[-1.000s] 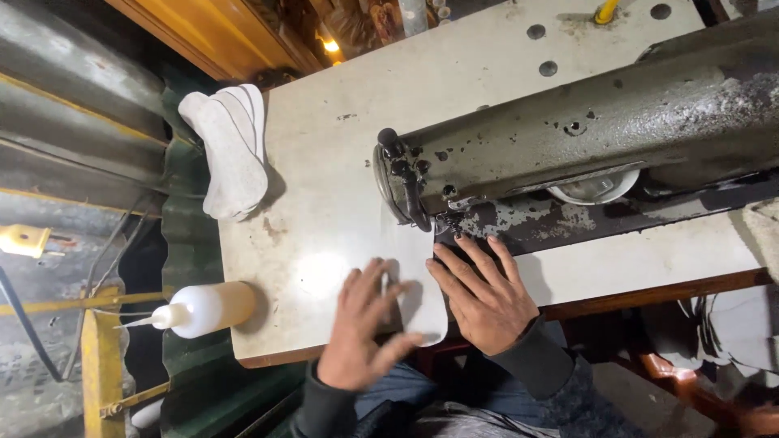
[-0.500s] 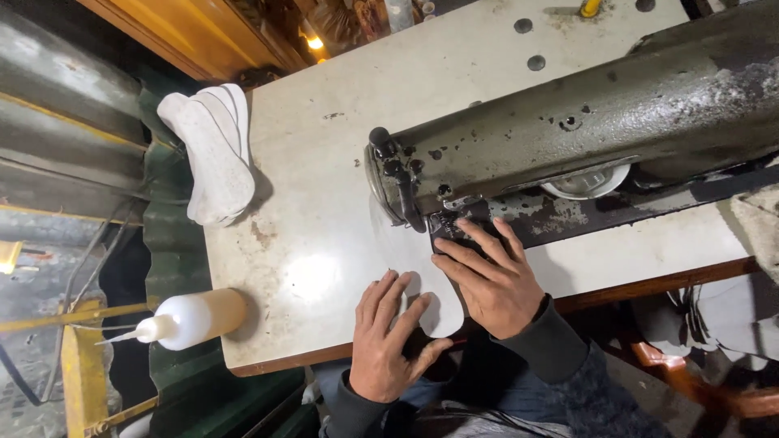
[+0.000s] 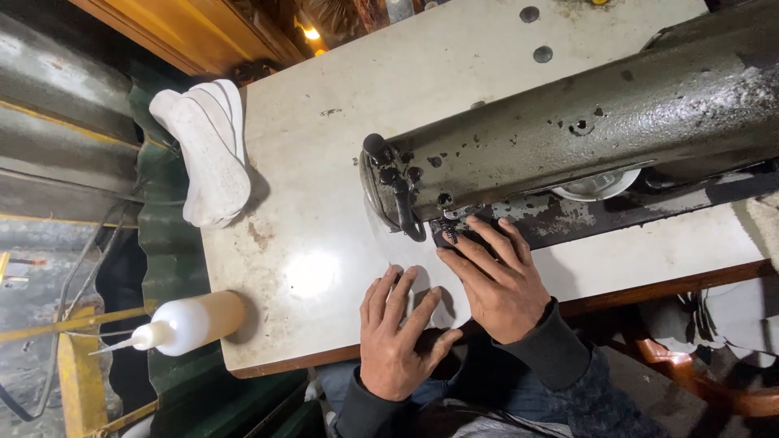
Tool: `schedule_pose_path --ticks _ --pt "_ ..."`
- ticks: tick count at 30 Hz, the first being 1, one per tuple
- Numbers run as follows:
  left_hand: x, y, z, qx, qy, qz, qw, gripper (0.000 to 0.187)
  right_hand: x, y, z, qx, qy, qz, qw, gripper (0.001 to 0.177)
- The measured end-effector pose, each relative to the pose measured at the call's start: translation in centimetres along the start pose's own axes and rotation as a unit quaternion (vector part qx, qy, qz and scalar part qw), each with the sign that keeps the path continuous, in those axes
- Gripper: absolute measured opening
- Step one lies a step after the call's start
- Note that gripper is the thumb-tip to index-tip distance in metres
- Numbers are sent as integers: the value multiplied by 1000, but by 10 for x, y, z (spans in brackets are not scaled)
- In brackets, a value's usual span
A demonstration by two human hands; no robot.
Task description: Sewing the edges of shoe insoles using an industrial sewing machine at a stitching station.
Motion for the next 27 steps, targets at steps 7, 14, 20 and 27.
schedule_pose_path --ticks 7,14,20,27 --pt "-4 3 6 4 1 4 1000 59 2 1 1 -8 3 -7 1000 28" --pt "-6 1 7 10 -8 2 1000 53 -1 5 -6 -15 -11 10 1000 35" --pt "-5 -1 11 18 0 1 1000 53 0 4 -6 -12 -6 10 1000 32" --pt "-7 0 19 14 20 12 1000 49 -1 7 -10 -27 -7 16 999 30"
Point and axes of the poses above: each hand's wrist, its own z-axis towards the middle knuckle, its own x-axis out of the back of the hand, y = z × x, the point moved 9 cm from there along z, towards the middle knuckle, and after that the axes turned 14 degrees about y, right-handed, at the moved point
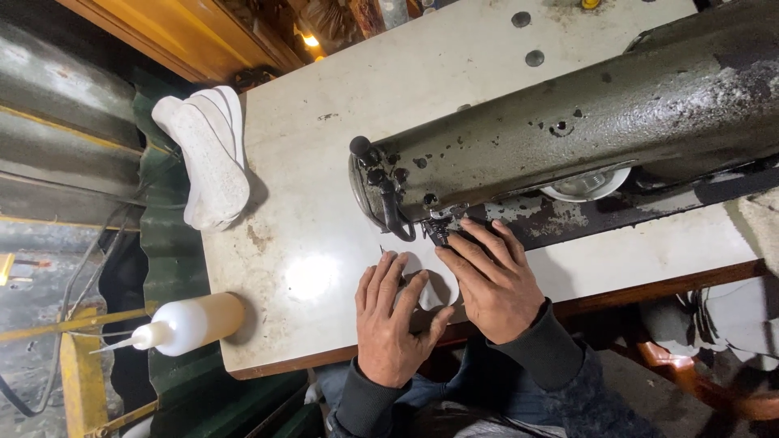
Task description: Sewing the edges of shoe insoles using an industrial sewing machine at a stitching station.
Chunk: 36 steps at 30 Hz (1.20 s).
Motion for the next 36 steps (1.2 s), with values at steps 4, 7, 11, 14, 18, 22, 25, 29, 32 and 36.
schedule_pose_path --ticks 4,7,11,14,18,22,25,29,32,36 --pt "-2 -4 -1 9 -8 1 1000 49 -5 2 -5 -7 -13 -1 1000 35" --pt "-5 -6 -3 14 -16 1 1000 49 -3 3 -2 -10 -15 -2 1000 34" --pt "-5 -8 -1 13 -18 -1 1000 48 -2 3 0 -14 -14 -6 1000 34" --pt "-5 -11 0 9 -16 7 1000 48 -3 4 -2 -11 -13 -2 1000 36" --pt "-3 -12 4 20 -22 2 1000 44 0 2 2 -10 -9 -5 1000 33" --pt "-3 -17 4 19 -17 5 1000 43 0 2 -2 -7 -8 1 1000 33" --pt "-4 -21 3 23 -22 5 999 42 -6 5 -8 -10 -20 10 1000 38" --pt "-3 -23 6 29 -23 4 999 39 -2 2 -4 1 -8 -1 1000 36" --pt "-3 -26 9 34 -25 -5 999 38 2 -1 3 10 -6 -7 1000 35" --pt "-3 -31 10 36 -25 4 999 36 -1 0 1 14 -11 -6 1000 35"
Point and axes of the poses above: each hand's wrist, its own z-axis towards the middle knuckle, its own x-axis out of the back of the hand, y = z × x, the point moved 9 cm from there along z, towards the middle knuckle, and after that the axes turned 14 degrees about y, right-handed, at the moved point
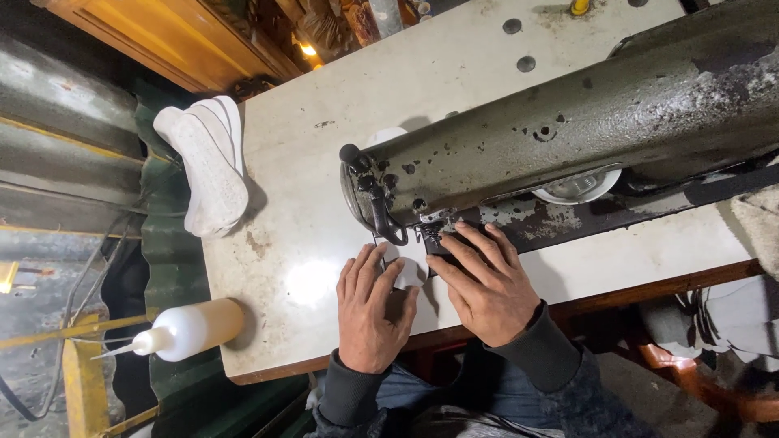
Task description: Sewing the edges of shoe insoles using an industrial sewing machine at a stitching station.
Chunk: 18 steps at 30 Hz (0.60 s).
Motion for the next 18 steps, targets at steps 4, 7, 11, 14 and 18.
schedule_pose_path --ticks 4,7,11,14,18 --pt "-1 -4 3 1 -13 -10 1000 35 6 -5 9 7 9 -9 1000 31" --pt "-2 -8 5 0 -14 -11 1000 35 7 -6 12 13 9 -15 1000 30" --pt "-2 -12 6 -4 -15 -17 1000 35 4 -6 7 15 4 -15 1000 33" --pt "0 -12 13 -10 -13 -20 1000 32 6 -8 12 15 6 -22 1000 32" --pt "-5 -24 12 33 2 -27 999 39 -2 -4 3 -8 21 -24 999 32"
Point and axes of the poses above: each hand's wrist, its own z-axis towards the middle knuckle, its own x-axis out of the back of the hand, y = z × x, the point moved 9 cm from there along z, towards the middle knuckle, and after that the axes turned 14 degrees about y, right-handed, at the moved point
